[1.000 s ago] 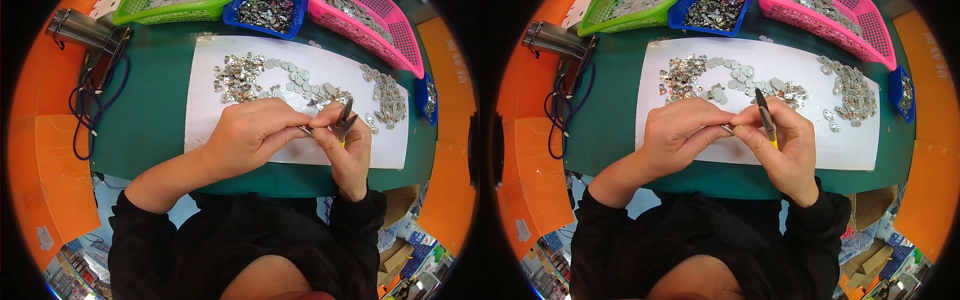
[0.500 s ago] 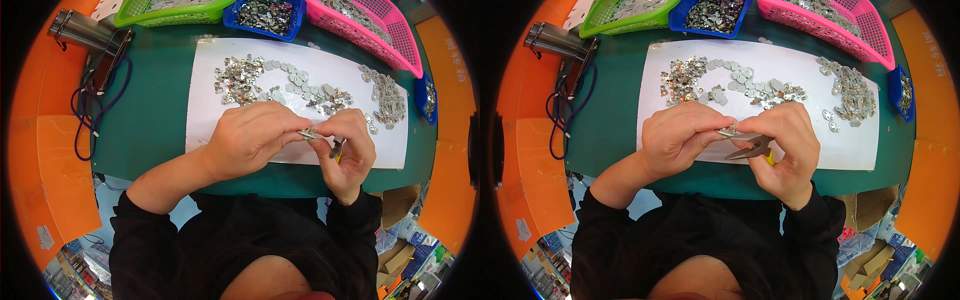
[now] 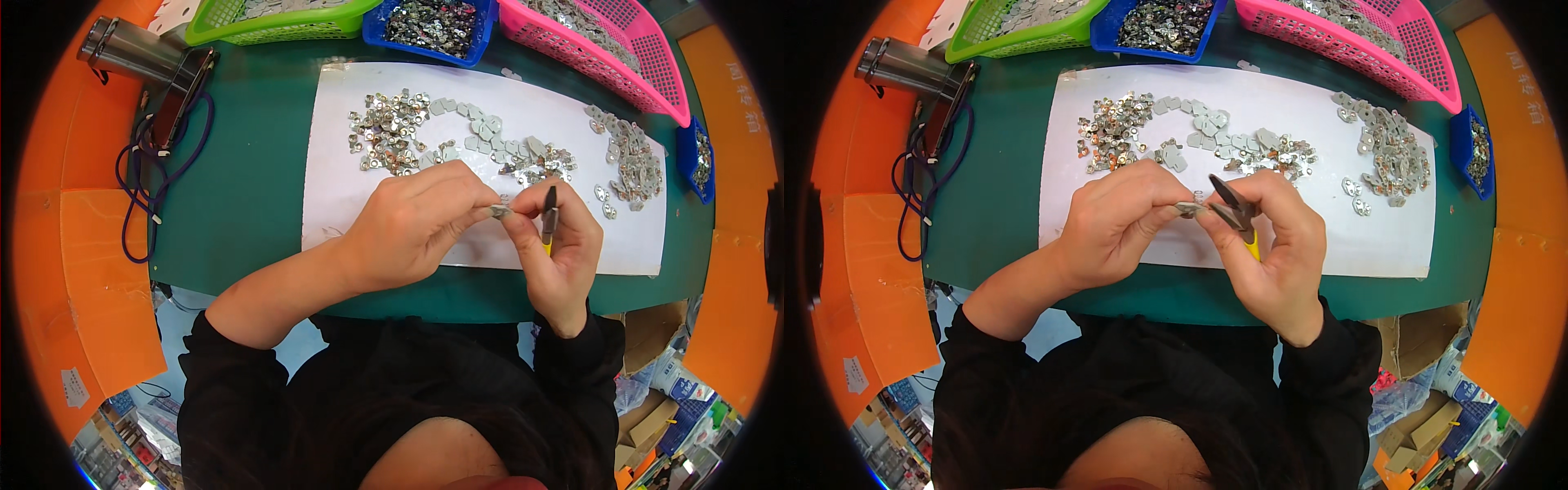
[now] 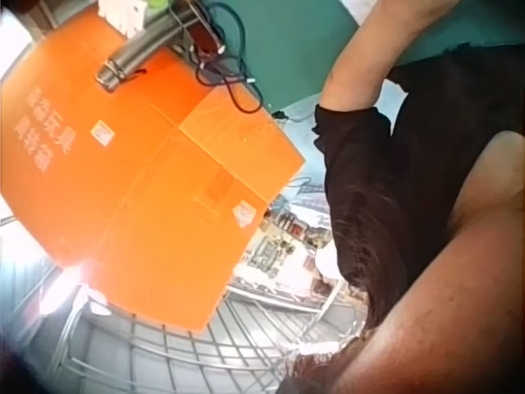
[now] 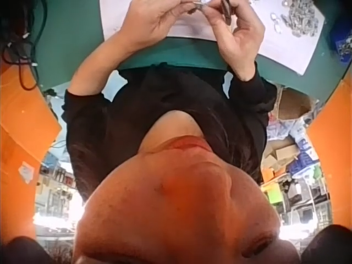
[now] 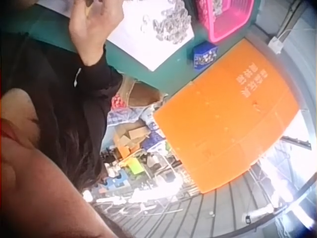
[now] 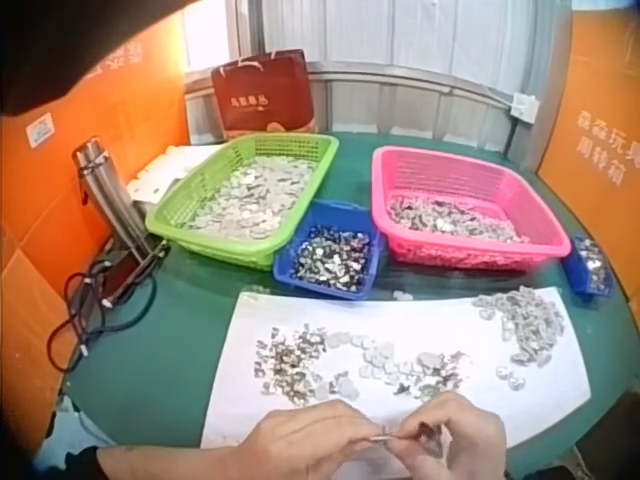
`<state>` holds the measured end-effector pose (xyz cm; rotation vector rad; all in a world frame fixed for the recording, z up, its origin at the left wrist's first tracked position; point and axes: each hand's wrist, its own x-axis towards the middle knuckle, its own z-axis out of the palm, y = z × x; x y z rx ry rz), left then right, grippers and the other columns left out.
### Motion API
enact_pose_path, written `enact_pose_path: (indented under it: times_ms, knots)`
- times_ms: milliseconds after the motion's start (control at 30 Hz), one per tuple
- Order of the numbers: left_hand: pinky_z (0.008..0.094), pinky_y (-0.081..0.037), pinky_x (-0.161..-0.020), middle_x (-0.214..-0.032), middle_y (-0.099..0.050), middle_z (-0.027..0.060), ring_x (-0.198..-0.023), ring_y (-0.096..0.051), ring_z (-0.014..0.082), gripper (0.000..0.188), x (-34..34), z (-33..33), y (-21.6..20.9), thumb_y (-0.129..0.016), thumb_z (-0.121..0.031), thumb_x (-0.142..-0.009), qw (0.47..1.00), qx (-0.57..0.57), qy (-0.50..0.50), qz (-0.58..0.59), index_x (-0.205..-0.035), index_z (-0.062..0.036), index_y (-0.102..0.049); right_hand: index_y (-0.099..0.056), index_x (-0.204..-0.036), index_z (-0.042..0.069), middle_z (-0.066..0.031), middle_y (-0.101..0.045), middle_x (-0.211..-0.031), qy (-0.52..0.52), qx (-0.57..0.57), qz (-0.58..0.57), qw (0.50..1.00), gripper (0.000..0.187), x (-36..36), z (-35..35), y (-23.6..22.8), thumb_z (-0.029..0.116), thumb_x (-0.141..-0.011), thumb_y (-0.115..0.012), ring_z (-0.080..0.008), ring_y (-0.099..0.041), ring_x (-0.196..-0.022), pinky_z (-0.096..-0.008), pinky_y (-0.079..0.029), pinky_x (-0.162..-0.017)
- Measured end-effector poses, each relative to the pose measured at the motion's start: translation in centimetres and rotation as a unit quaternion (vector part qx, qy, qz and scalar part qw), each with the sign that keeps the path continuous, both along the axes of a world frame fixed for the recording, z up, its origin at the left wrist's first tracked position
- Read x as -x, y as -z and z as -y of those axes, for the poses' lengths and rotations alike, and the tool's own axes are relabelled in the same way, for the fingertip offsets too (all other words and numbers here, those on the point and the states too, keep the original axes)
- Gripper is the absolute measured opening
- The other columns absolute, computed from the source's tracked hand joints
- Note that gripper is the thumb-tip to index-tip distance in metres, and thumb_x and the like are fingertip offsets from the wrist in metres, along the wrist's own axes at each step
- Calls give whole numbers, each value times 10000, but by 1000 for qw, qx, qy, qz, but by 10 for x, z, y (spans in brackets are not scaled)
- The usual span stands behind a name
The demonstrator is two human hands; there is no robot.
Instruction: Using pliers to assemble or process small silver metal toy components at a factory workbench.
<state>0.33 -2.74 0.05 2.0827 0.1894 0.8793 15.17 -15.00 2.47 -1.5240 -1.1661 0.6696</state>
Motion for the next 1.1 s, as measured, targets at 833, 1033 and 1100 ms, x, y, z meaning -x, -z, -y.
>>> enact_pose_path:
  times_ms: [833,1033,1100]
  knots:
    - [324,-433,-545,-719,-576,100,-612,-560,260,41,5,-9,-5,-589,11,-861,999,-22,15,26,-823,0,-597,-642,-785,-91,-183,-654,-688,-286,321,-405,807,653,-35,13,-16,516,-970,-484,-235,-652,-563,-281,-488,-512]
    - [318,-421,-532,-702,-557,99,-596,-548,255,47,6,-5,-7,-582,18,-859,1000,-13,2,2,-817,-1,-590,-653,-785,-63,-134,-649,-667,-283,334,-334,835,634,-37,10,-17,524,-965,-493,-182,-644,-552,-251,-458,-497]
    - [315,-416,-527,-697,-552,98,-591,-544,252,51,5,-5,-8,-580,20,-860,1000,-22,-1,3,-815,-2,-588,-656,-785,-57,-122,-646,-660,-281,336,-320,840,631,-36,11,-18,526,-964,-493,-171,-643,-552,-244,-454,-497]
